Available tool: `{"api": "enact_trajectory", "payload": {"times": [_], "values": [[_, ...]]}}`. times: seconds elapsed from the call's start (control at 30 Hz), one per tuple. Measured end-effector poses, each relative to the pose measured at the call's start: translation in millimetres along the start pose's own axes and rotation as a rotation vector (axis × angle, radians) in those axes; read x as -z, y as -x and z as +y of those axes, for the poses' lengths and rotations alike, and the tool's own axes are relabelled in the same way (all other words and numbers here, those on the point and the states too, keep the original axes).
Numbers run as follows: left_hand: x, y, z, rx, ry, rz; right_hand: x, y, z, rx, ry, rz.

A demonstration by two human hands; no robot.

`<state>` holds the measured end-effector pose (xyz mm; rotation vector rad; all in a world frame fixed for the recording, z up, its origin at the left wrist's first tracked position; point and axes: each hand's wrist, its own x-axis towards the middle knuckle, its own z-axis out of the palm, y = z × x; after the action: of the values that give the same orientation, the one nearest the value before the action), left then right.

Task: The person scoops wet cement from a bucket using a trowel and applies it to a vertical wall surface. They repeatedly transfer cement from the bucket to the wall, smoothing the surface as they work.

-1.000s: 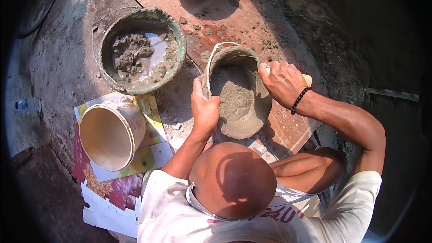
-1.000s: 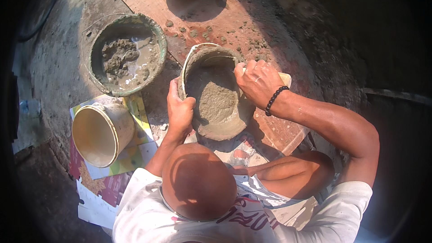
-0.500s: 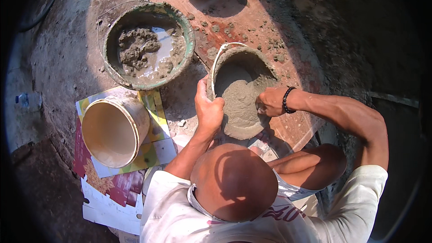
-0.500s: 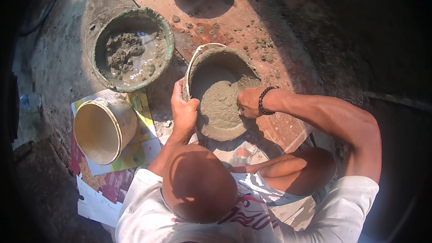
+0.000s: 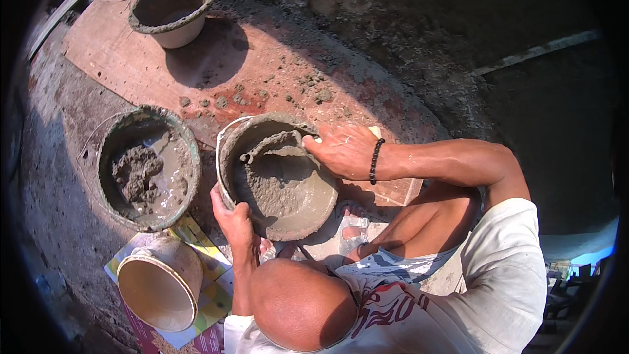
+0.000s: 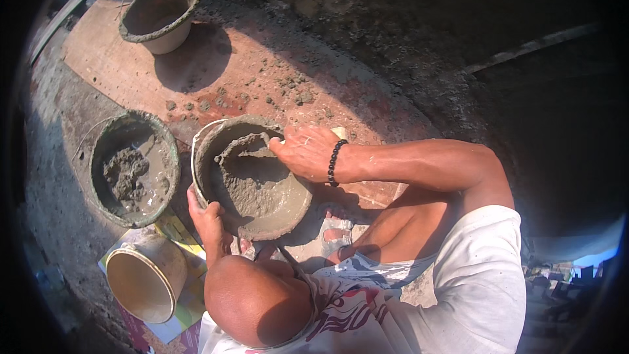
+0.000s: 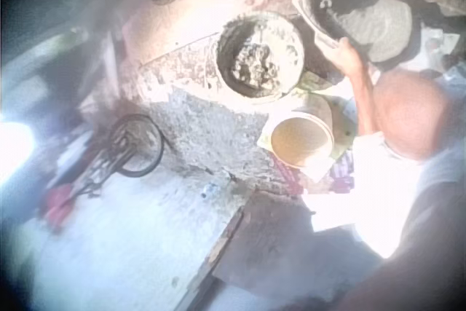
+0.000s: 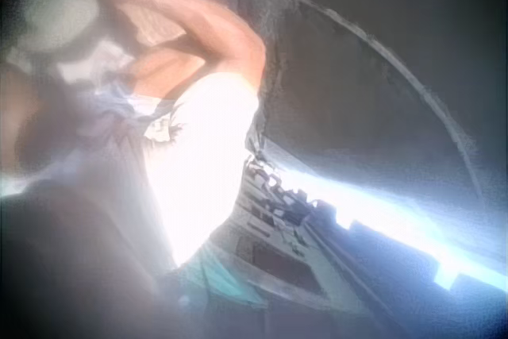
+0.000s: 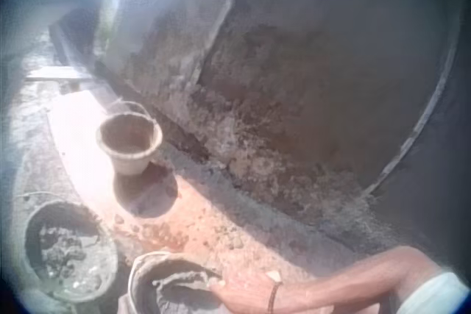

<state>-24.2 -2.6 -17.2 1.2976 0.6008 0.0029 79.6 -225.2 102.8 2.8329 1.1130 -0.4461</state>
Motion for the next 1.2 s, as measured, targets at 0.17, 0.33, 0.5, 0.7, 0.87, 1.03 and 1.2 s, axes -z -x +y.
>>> {"api": "enact_trajectory", "payload": {"times": [0.17, 0.33, 0.5, 0.7, 0.87, 1.03, 1.2], "values": [[-7, -12, -23, 0.041, -0.156, -0.006, -99, 0, -15, 0.094, -0.102, 0.029], [4, -24, -52, -0.396, -0.43, 0.05, -30, 38, -26, 0.294, -0.06, -0.153], [-28, -24, -47, -0.217, -0.308, -0.025, -38, 50, -16, 0.254, 0.028, -0.288], [-40, -24, -47, -0.144, -0.289, -0.049, -57, -1, -5, 0.277, 0.159, -0.131], [-57, -23, -49, -0.089, -0.27, -0.113, -54, -5, 7, 0.121, 0.14, 0.078], [-60, -26, -51, -0.041, -0.255, -0.126, -97, -9, -30, 0.211, 0.204, -0.143], [-64, -25, -54, 0.009, -0.245, -0.167, -30, 13, -44, 0.45, 0.141, -0.234]]}}
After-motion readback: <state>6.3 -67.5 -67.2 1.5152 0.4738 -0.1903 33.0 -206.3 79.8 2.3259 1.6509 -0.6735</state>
